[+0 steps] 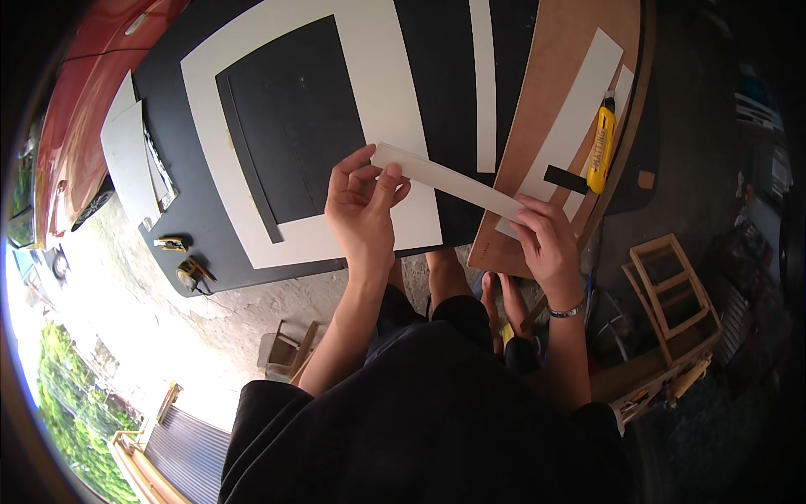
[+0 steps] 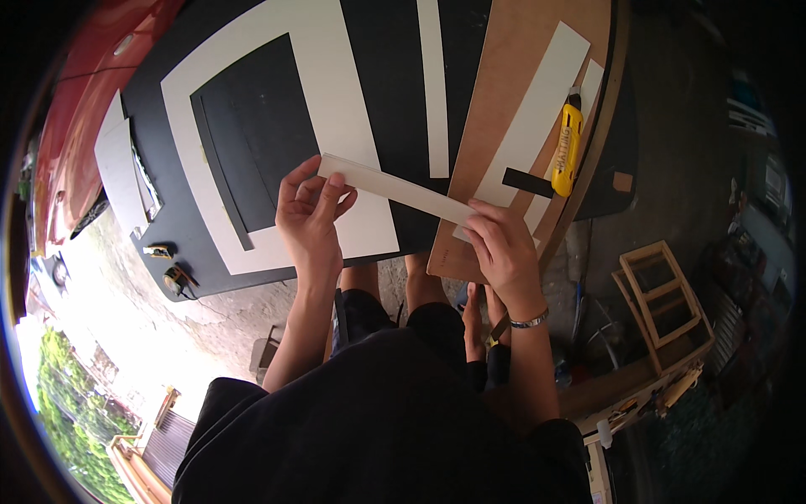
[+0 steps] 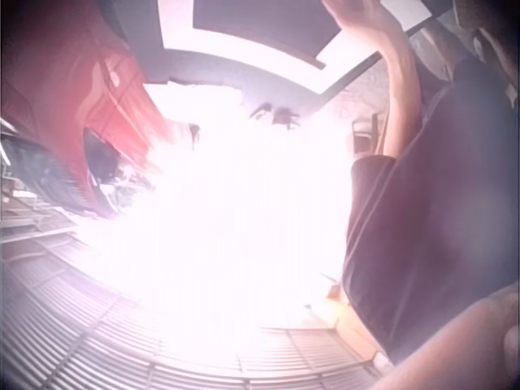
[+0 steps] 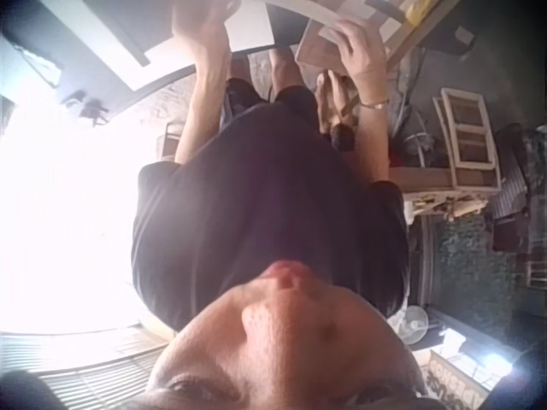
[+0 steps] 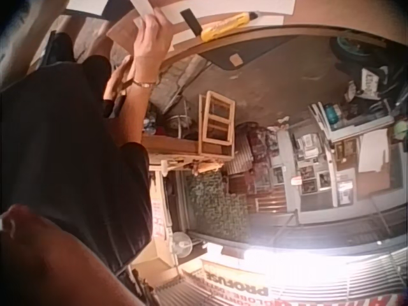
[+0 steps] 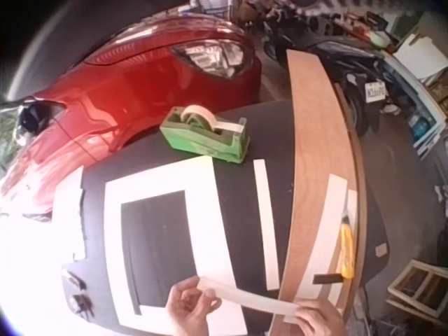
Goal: The person assembles a white frame around a black rectangular sheet by applying adhesive tape to the edges and attaching white strips. They use a utility knife to trim excess tape and adjust the frame pieces to fit the black sheet.
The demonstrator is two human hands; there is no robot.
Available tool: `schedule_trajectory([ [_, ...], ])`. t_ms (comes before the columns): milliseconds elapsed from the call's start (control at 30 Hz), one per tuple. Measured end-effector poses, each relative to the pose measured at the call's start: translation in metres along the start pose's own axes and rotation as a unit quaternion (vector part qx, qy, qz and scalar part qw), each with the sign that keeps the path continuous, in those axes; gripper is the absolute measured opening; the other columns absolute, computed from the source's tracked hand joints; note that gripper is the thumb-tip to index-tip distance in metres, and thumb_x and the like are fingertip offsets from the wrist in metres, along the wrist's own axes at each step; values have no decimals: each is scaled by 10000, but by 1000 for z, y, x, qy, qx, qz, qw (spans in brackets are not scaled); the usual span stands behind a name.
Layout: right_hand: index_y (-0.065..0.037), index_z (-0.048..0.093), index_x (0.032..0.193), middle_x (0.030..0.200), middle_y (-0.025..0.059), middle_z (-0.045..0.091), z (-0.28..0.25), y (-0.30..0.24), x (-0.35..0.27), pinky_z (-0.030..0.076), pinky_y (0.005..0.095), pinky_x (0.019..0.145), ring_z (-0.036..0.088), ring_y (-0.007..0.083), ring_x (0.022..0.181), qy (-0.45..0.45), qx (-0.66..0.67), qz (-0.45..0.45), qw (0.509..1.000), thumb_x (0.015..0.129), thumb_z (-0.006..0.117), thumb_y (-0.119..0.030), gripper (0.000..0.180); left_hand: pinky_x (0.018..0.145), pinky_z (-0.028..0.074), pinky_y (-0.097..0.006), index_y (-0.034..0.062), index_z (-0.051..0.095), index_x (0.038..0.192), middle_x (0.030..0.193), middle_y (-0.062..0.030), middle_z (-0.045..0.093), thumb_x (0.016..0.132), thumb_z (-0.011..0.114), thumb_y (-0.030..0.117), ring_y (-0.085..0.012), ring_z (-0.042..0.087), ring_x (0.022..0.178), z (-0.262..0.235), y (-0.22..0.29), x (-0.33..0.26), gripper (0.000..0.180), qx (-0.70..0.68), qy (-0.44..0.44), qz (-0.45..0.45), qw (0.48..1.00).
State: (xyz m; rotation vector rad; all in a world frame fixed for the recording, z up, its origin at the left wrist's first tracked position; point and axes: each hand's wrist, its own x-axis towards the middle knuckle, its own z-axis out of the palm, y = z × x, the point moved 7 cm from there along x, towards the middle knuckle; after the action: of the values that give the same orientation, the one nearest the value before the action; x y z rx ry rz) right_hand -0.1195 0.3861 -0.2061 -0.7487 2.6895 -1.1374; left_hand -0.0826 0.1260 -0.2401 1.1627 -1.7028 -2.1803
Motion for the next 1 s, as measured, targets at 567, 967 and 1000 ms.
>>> schedule_trajectory([
  [567, -87, 699, 1041, 1201, 46, 681, 4, 13, -8, 507, 399, 872, 659, 272, 1036, 64, -94, -17, 993, 803, 769, -7, 261, 770, 630, -289, -33, 616, 1257, 953, -76, 731, 949, 738, 81, -156, 727, 883, -12, 4, 13, 350, 69, -18, 3, 997],
  [967, -124, 732, 1207, 1207, 95, 637, 23, 23, -31, 537, 406, 854, 608, 303, 999, 86, -120, 60, 987, 814, 753, -8, 410, 741, 507, -227, -29, 640, 1112, 924, -81, 738, 905, 798, 110, -103, 670, 820, -27, -19, 20, 295, 184, 33, 27, 982],
  [1000, -129, 732, 1218, 1202, 97, 637, 24, 24, -33, 535, 406, 855, 607, 304, 998, 89, -120, 60, 987, 813, 751, -6, 423, 718, 502, -222, -34, 643, 1097, 895, -78, 732, 905, 796, 110, -98, 658, 784, -25, -17, 19, 284, 185, 36, 35, 981],
])
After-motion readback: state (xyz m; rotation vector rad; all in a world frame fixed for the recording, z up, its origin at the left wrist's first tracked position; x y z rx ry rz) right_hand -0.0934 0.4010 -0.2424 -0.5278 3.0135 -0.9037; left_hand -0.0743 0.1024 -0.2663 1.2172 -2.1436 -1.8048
